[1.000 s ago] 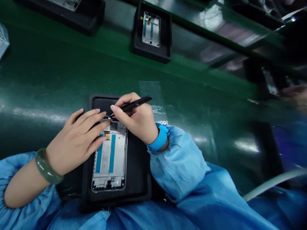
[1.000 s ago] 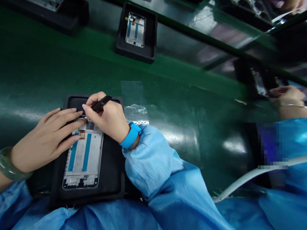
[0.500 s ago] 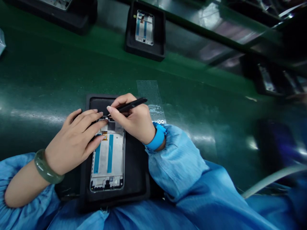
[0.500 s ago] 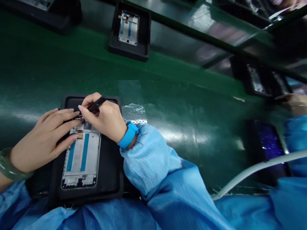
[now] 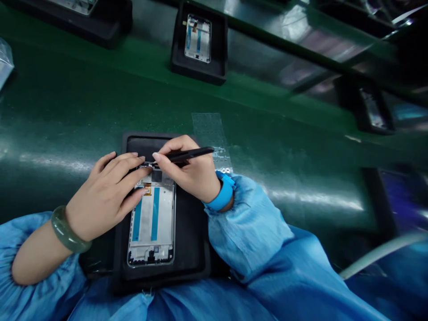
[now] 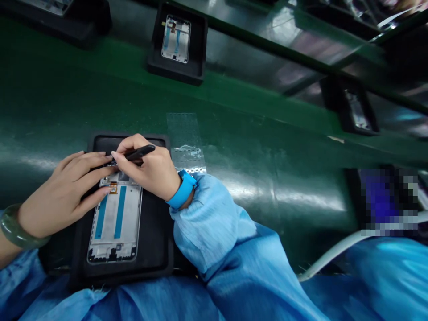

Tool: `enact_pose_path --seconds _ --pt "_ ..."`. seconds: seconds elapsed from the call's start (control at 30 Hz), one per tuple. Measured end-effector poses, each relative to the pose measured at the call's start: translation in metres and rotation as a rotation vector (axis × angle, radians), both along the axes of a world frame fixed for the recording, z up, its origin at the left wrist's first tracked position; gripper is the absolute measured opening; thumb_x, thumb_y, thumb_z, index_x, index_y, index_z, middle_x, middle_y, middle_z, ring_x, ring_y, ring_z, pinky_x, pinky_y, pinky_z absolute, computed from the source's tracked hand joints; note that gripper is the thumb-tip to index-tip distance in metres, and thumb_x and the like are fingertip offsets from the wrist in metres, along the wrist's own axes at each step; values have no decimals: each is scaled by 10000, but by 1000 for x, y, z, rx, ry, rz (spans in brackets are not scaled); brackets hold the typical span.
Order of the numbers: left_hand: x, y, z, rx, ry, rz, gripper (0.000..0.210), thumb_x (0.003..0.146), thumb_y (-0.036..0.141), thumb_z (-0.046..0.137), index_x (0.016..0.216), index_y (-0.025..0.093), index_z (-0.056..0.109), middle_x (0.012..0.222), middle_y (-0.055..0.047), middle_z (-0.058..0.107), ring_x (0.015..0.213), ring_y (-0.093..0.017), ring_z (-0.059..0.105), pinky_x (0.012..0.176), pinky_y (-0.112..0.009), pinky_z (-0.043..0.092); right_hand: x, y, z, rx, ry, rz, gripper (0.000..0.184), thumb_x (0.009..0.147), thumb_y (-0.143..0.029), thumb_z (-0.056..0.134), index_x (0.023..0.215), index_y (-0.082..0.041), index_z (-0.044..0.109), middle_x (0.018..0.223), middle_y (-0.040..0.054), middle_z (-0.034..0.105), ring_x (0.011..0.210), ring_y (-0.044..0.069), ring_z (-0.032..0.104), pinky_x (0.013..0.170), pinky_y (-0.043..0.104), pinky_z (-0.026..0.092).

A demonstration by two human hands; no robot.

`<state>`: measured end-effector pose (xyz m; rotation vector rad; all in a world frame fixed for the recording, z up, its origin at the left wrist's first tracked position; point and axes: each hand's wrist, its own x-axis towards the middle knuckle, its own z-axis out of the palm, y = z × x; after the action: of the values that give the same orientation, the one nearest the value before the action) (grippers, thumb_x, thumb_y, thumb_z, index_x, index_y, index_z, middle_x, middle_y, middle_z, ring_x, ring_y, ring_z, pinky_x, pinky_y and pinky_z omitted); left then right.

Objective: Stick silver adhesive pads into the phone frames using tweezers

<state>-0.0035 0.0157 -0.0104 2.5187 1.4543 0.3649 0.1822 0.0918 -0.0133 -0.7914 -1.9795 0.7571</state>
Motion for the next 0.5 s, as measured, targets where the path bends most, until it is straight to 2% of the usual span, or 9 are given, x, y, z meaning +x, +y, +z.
enact_pose_path --seconds 0.17,0.5 --pt "1 0 0 4 -2 0 380 905 312 416 1243 155 493 1273 -122 515 1228 -273 432 1036 -513 322 1 -3 1 31 -63 -50 81 815 -242 628 783 -201 566 749 -40 622 666 78 598 617 201 485" --pt "2 0 1 15 -3 6 380 906 315 412 1233 142 496 1269 -133 515 1230 -285 431 1031 -519 326 1 -5 -1 133 -92 11 76 810 -229 641 803 -189 577 760 -23 667 691 82 642 654 175 513"
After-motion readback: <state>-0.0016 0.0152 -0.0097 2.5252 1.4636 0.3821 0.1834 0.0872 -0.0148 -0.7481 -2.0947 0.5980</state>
